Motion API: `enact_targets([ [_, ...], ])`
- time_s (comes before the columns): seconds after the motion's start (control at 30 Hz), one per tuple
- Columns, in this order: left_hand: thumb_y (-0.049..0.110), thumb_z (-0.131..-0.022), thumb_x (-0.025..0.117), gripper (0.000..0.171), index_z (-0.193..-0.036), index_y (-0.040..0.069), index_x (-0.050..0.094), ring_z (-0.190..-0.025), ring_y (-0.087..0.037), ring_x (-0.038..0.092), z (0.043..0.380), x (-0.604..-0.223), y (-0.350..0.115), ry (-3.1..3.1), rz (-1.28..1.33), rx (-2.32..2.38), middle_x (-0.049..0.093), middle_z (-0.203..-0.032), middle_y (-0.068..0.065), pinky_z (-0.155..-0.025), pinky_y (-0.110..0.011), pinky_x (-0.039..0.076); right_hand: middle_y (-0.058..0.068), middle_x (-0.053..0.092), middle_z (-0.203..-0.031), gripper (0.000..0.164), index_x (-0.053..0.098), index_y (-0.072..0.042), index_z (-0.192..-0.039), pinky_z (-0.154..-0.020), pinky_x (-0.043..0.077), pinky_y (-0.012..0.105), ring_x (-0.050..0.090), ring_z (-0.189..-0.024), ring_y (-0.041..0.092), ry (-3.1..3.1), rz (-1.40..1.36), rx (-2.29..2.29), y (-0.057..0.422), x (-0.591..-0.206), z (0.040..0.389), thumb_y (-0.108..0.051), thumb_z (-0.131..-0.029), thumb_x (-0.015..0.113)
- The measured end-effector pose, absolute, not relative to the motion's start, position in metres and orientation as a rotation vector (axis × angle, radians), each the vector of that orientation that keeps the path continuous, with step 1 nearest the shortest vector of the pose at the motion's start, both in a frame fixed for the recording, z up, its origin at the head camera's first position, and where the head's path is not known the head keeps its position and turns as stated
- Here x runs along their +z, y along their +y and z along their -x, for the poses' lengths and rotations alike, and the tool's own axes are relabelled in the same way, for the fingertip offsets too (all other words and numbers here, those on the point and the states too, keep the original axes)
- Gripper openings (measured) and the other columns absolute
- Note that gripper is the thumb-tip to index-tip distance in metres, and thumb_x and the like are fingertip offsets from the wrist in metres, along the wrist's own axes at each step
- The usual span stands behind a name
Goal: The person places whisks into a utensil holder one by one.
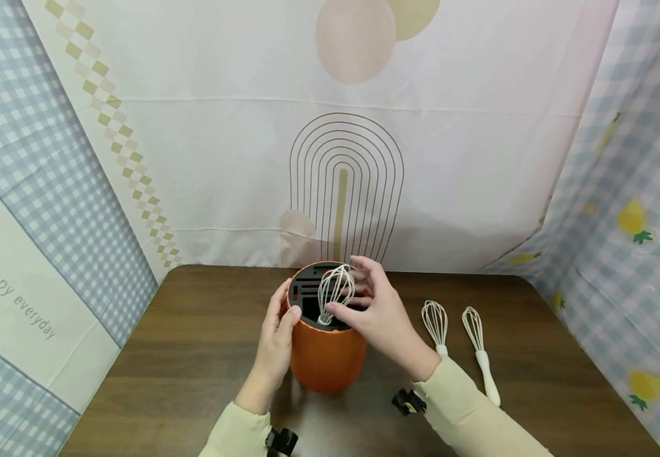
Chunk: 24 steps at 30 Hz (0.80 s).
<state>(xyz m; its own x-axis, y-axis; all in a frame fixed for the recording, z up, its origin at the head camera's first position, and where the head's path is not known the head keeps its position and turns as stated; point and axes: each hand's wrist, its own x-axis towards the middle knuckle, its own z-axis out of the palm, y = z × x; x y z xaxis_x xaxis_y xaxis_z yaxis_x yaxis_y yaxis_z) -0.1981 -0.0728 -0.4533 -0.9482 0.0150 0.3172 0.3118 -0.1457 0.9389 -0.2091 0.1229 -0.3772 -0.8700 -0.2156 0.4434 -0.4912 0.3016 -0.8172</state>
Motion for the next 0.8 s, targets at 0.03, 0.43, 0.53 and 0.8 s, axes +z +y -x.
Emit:
enact_targets([
  [0.03, 0.020, -0.102, 0.045, 0.052, -0.151, 0.018, 0.030, -0.131, -0.019, 0.039, 0.198, -0.453, -0.072, -1.908, 0.376, -2.207, 0.038, -0.148, -0.003, -0.102, -0.025, 0.036, 0.003, 0.058, -0.116, 0.081, 0.040, -0.023, -0.139, -0.081, 0.053, 0.030, 0.062, -0.096, 0.016, -2.320, -0.645, 1.598, 0.123, -0.377, 0.209, -0.025, -0.072, 0.086],
  [0.43, 0.018, -0.101, 0.045, 0.052, -0.151, 0.017, 0.030, -0.131, -0.017, 0.038, 0.197, -0.453, -0.071, -1.873, 0.372, -2.212, 0.038, -0.148, -0.003, -0.102, -0.023, 0.036, 0.013, 0.057, -0.120, 0.069, 0.044, -0.005, -0.135, -0.086, 0.051, 0.046, 0.056, -0.110, 0.035, -2.250, -0.710, 1.649, 0.136, -0.343, 0.180, -0.003, -0.077, 0.080],
  [0.53, 0.017, -0.101, 0.045, 0.052, -0.151, 0.017, 0.031, -0.131, -0.017, 0.039, 0.197, -0.453, -0.071, -1.869, 0.373, -2.210, 0.039, -0.147, -0.004, -0.101, -0.023, 0.036, 0.014, 0.057, -0.120, 0.065, 0.046, -0.007, -0.134, -0.087, 0.050, 0.047, 0.057, -0.108, 0.034, -2.276, -0.627, 1.603, 0.152, -0.348, 0.182, -0.007, -0.079, 0.080],
  [0.8, 0.018, -0.101, 0.045, 0.050, -0.150, 0.024, 0.033, -0.130, -0.017, 0.039, 0.197, -0.454, -0.070, -1.885, 0.365, -2.195, 0.039, -0.147, -0.003, -0.102, -0.023, 0.035, -0.001, 0.056, -0.120, 0.067, 0.046, -0.022, -0.135, -0.085, 0.050, 0.039, 0.058, -0.107, 0.020, -2.525, -0.350, 1.405, 0.210, -0.398, 0.200, -0.043, -0.079, 0.077],
])
